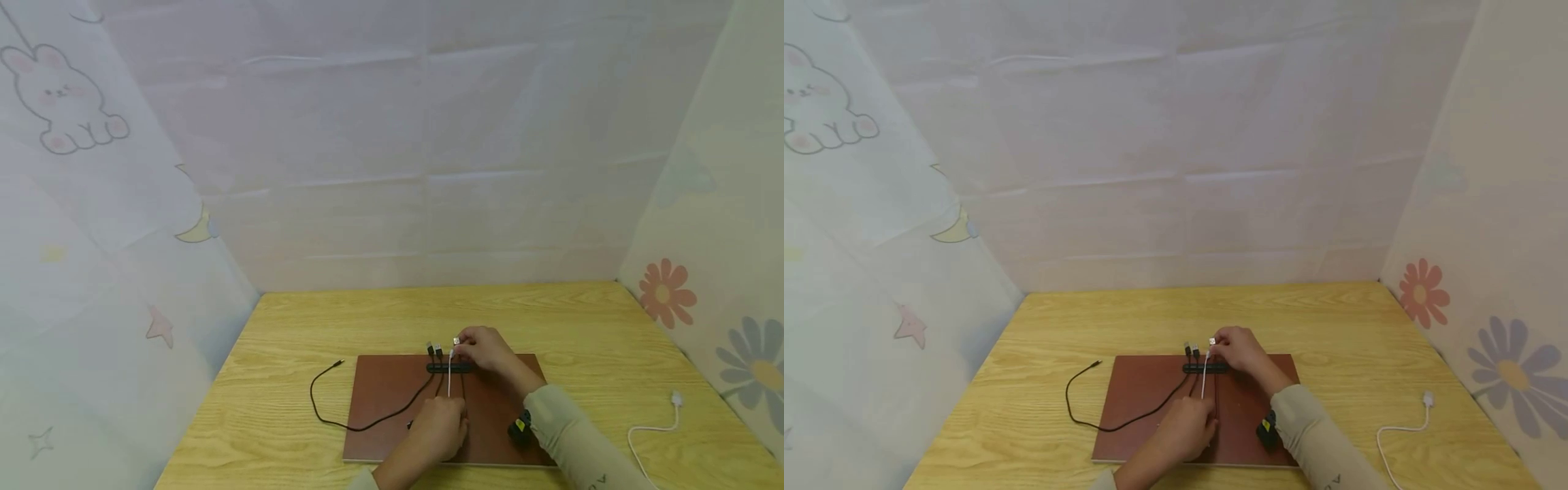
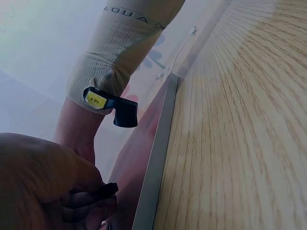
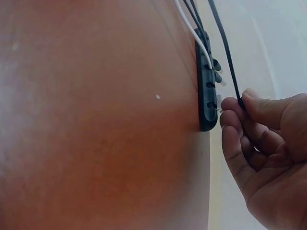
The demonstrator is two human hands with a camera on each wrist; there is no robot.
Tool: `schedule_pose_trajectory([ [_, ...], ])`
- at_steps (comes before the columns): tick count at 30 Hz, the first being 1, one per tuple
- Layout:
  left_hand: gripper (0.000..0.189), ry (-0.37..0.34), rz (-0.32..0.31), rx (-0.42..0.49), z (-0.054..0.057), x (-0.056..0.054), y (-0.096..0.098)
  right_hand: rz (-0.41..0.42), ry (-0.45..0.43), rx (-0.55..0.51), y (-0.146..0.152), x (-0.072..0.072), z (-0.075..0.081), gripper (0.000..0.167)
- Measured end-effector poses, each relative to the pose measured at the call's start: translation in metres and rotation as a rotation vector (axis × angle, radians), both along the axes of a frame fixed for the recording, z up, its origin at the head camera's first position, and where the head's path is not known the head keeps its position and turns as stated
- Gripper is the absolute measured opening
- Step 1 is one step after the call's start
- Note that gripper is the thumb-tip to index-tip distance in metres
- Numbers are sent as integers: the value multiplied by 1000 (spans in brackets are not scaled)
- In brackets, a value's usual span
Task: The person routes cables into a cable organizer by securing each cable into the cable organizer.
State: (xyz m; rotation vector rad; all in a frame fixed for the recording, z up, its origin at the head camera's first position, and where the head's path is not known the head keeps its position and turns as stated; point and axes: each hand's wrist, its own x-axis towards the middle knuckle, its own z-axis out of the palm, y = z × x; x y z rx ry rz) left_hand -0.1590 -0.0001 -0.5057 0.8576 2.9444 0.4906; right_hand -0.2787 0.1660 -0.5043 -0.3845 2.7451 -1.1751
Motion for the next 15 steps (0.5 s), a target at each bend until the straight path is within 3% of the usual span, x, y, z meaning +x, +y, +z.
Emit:
schedule_pose_trajectory([
  [5,20,42,-2,-28,0,2,-1,2,16,32,-1,-1,-4,7],
  [15,15,111,27,-174,3,4,4,4,45,71,-2,-3,-12,5],
])
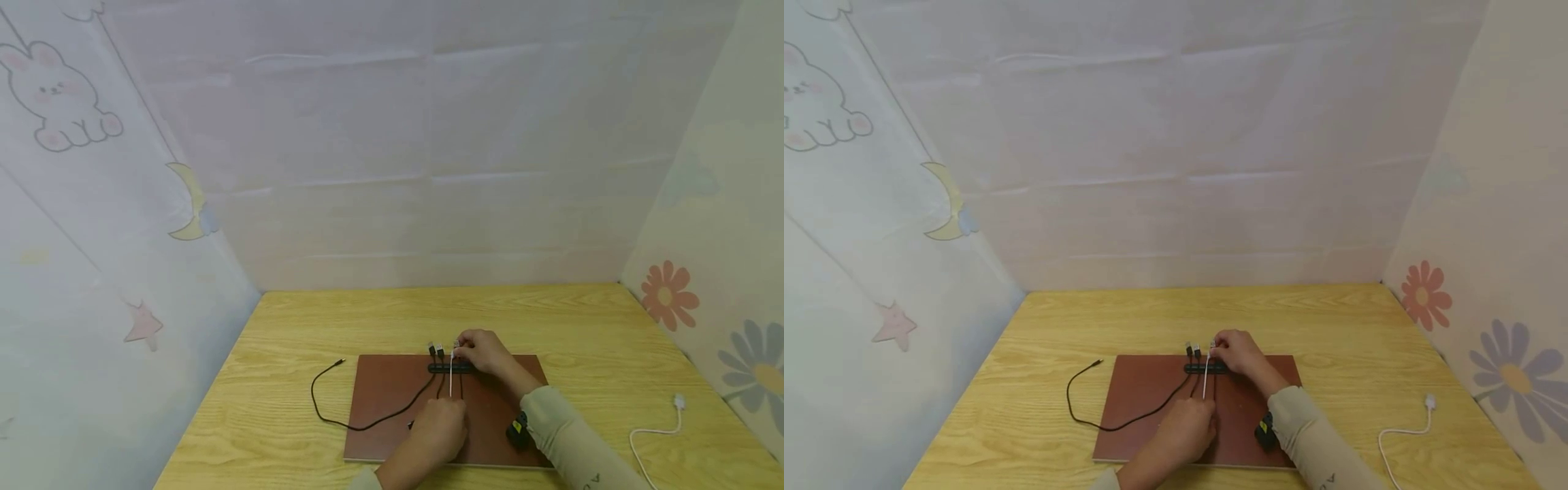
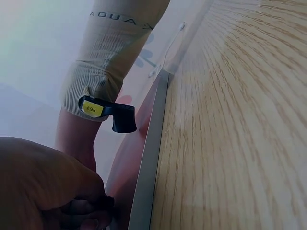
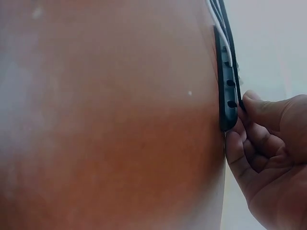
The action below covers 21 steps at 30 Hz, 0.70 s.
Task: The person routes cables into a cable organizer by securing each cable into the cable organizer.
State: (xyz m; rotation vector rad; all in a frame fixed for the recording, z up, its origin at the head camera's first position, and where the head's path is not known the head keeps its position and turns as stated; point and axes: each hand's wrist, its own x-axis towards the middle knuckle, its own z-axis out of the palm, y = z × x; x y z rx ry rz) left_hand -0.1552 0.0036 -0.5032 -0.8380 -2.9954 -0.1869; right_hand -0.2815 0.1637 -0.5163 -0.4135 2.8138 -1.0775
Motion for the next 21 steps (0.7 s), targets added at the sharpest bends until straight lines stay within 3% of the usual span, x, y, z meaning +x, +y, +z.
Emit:
schedule_pose_trajectory([
  [11,5,42,45,-102,0,5,8,-6,24,34,0,-2,-3,7],
  [15,4,99,54,-140,1,9,9,-4,34,54,-3,-4,-3,7],
  [21,7,184,15,-190,2,11,9,4,22,67,-4,0,2,6],
])
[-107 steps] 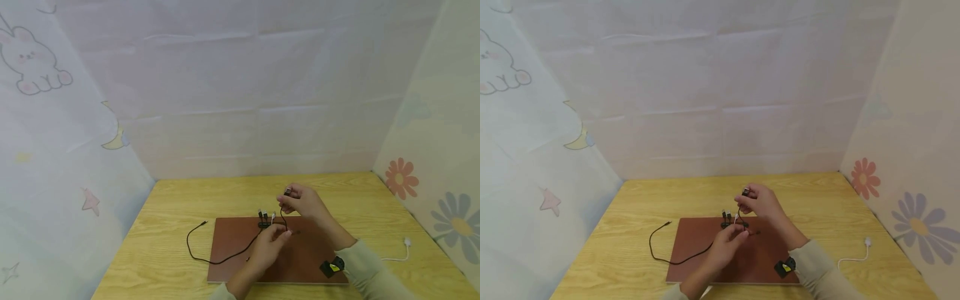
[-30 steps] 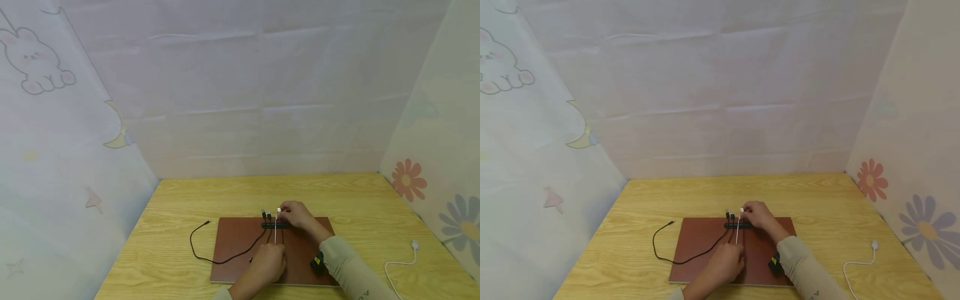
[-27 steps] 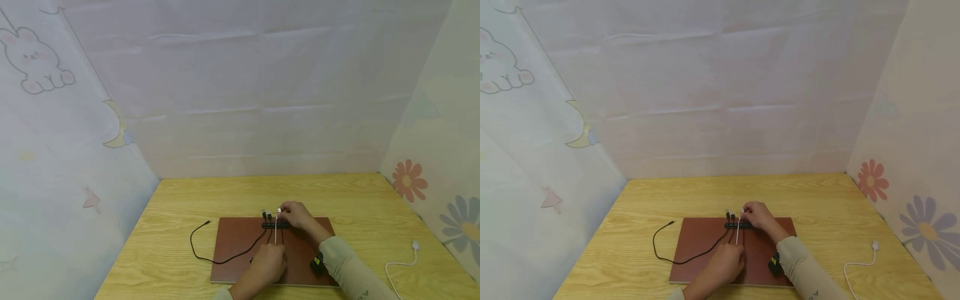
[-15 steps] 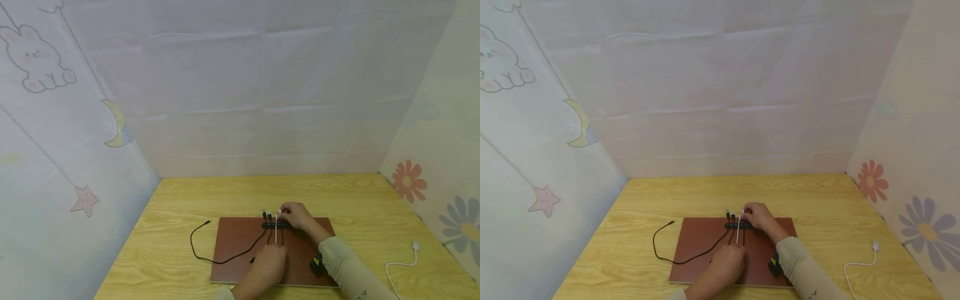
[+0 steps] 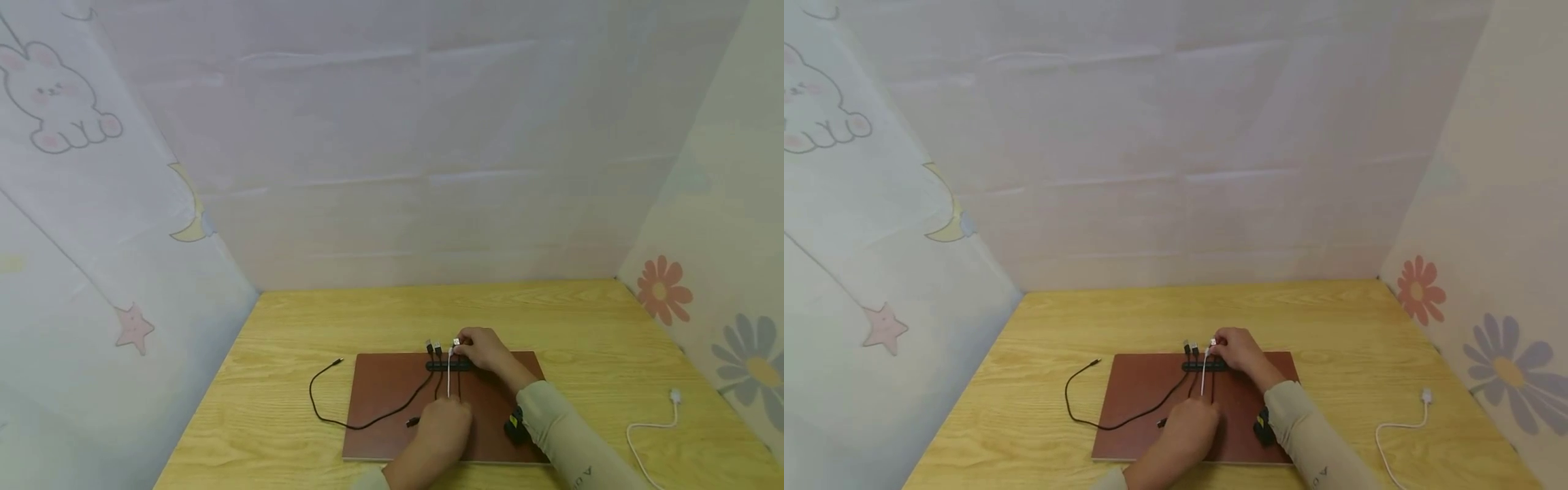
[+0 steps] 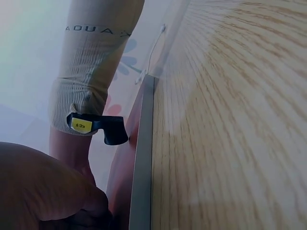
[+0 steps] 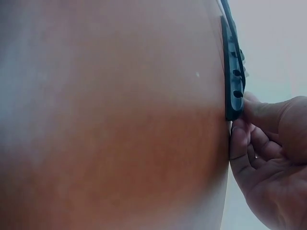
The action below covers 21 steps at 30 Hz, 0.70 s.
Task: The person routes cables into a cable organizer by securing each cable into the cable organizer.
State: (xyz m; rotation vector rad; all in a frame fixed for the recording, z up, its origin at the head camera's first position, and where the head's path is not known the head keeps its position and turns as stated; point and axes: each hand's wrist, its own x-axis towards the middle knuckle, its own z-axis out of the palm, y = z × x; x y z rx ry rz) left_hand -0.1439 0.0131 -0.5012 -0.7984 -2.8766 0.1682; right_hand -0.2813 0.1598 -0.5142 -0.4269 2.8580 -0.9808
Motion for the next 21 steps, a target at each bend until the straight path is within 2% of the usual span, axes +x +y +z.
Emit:
schedule_pose_trajectory([
  [4,7,-10,-21,-14,-1,-2,0,-8,-34,8,1,0,2,5],
  [12,6,-12,-58,-79,0,-5,-4,6,-36,24,-1,-1,3,6],
  [17,5,-42,-63,-107,0,-3,-5,31,-61,29,-2,0,0,7],
  [21,8,-40,-90,-144,4,-2,-6,48,-62,32,-3,-1,0,9],
])
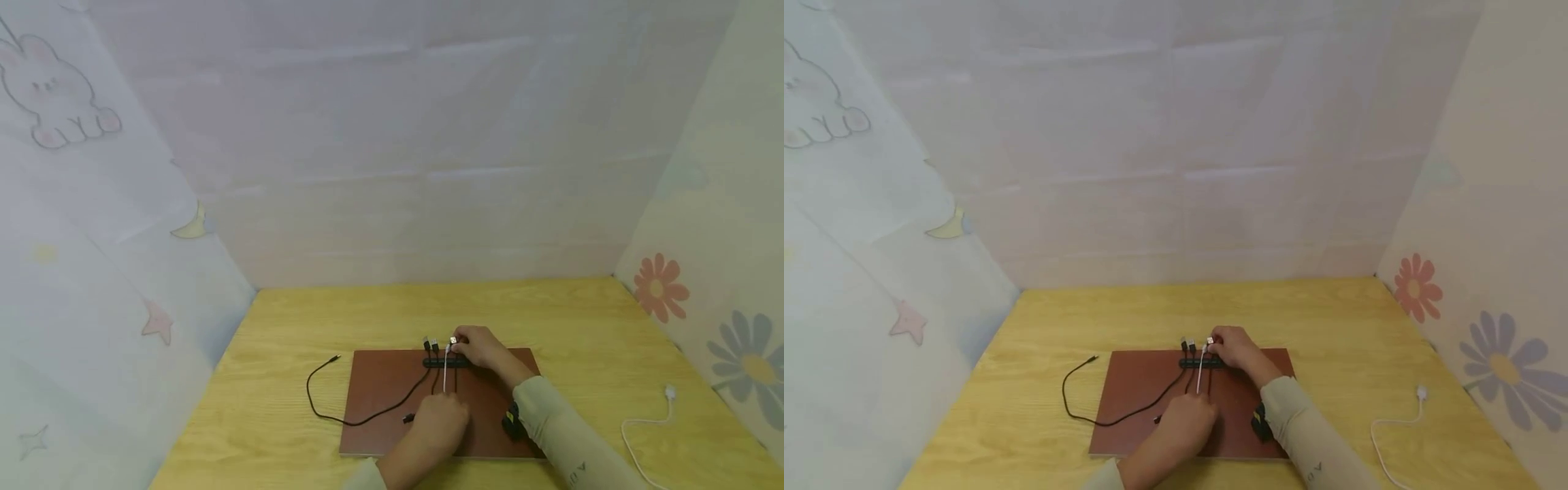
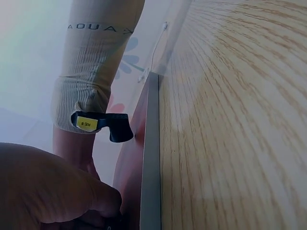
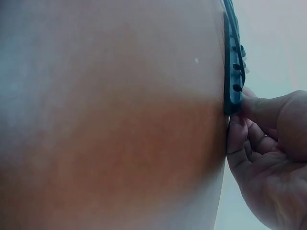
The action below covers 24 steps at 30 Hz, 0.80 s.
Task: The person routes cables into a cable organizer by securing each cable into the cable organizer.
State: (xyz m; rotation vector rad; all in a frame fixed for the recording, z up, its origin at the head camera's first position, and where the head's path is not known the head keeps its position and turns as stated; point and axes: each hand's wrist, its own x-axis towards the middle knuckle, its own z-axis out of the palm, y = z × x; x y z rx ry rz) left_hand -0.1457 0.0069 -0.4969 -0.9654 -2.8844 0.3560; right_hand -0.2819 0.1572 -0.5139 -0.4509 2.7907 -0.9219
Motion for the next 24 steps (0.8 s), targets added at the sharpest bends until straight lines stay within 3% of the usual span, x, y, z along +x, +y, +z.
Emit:
schedule_pose_trajectory([
  [7,11,10,-32,-6,8,-2,2,-3,16,12,6,-1,8,13],
  [17,8,2,53,-27,3,9,4,-34,-17,-19,7,8,3,8],
  [24,11,67,48,13,4,15,5,-33,-10,-17,4,8,4,9],
])
